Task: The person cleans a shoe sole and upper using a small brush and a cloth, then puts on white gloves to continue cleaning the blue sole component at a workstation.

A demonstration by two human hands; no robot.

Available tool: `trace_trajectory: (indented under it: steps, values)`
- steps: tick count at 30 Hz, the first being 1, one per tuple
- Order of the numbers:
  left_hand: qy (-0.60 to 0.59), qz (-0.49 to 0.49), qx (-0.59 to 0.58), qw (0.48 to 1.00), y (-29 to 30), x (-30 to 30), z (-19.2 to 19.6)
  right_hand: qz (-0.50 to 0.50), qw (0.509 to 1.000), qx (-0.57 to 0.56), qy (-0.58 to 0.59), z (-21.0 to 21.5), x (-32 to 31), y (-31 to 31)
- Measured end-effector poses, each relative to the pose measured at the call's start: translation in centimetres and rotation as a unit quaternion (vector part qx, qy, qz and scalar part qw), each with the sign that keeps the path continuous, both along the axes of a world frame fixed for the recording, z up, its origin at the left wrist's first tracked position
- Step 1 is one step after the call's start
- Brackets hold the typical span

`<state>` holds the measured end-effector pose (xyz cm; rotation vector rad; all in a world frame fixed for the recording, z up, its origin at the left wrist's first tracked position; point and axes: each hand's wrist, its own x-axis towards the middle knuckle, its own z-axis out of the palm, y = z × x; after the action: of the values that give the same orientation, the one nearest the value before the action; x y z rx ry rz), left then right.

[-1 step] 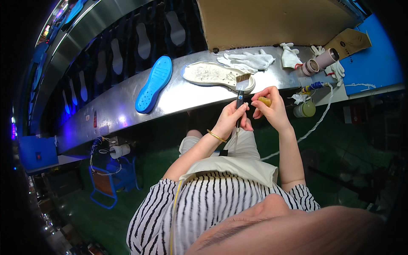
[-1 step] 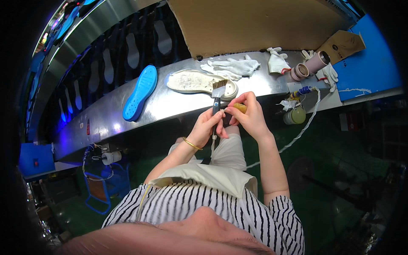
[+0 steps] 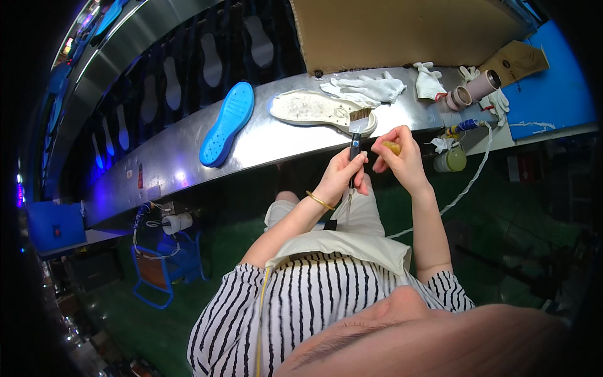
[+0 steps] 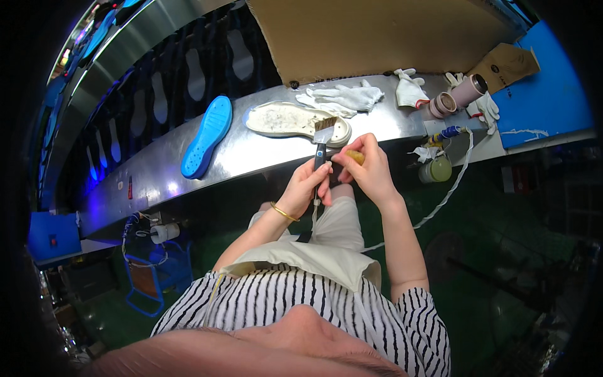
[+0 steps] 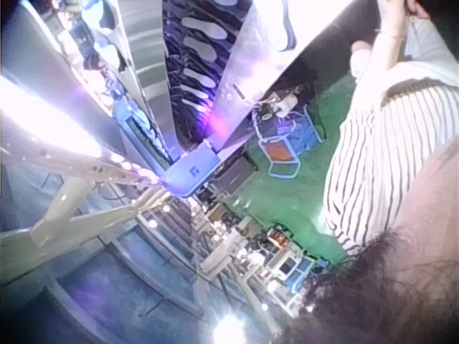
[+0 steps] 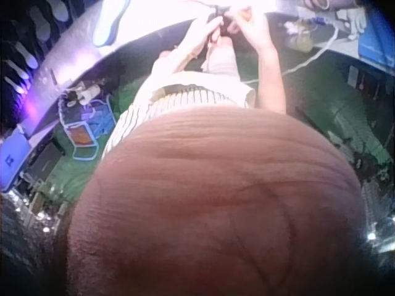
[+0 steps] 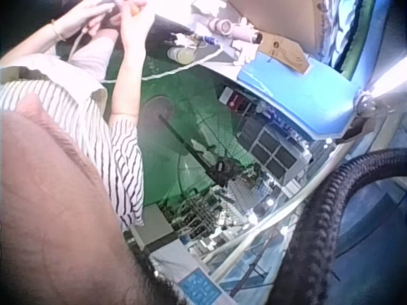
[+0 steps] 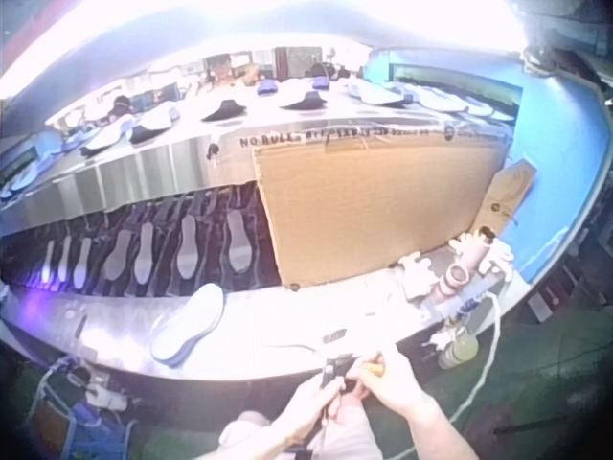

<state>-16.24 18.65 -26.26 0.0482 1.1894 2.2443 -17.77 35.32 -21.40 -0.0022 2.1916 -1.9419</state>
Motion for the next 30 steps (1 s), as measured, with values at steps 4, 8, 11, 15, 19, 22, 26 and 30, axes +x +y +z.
trace_trajectory:
  steps: [4, 8, 11, 15, 19, 22, 26, 30]
  values:
    - [0.004, 0.003, -0.029, 1.0, 0.5, 0.0, 0.6, 0.045, 0.973, 0.022, 0.225, -1.3, -0.6, 0.0]
    - [-0.007, 0.016, -0.025, 1.0, 0.0, 0.0, 0.4, 0.065, 0.991, -0.079, 0.092, -1.8, -0.6, 0.0]
    - [-0.039, 0.019, -0.002, 0.999, -0.2, -0.1, -0.2, 0.011, 0.998, -0.054, -0.007, -2.3, -0.3, -0.3]
    - [-0.069, 0.013, 0.018, 0.997, -0.1, -0.1, 0.0, -0.006, 0.978, -0.066, 0.195, -4.0, -0.7, -1.0]
    - [-0.056, 0.01, 0.009, 0.998, 0.3, 0.1, -0.5, -0.016, 0.989, 0.023, 0.147, -4.2, -0.6, -1.1]
    - [-0.02, 0.044, -0.042, 0.998, 1.6, 0.7, -0.8, -0.039, 0.938, 0.172, 0.3, -3.5, -1.0, -2.8]
    - [0.082, 0.084, -0.141, 0.983, 2.1, 0.0, -1.5, -0.074, 0.925, 0.259, 0.268, -2.5, -1.6, -4.1]
    - [-0.053, 0.03, 0.015, 0.998, 0.7, 0.5, 0.0, -0.067, 0.95, 0.152, 0.265, -4.1, -1.2, -3.7]
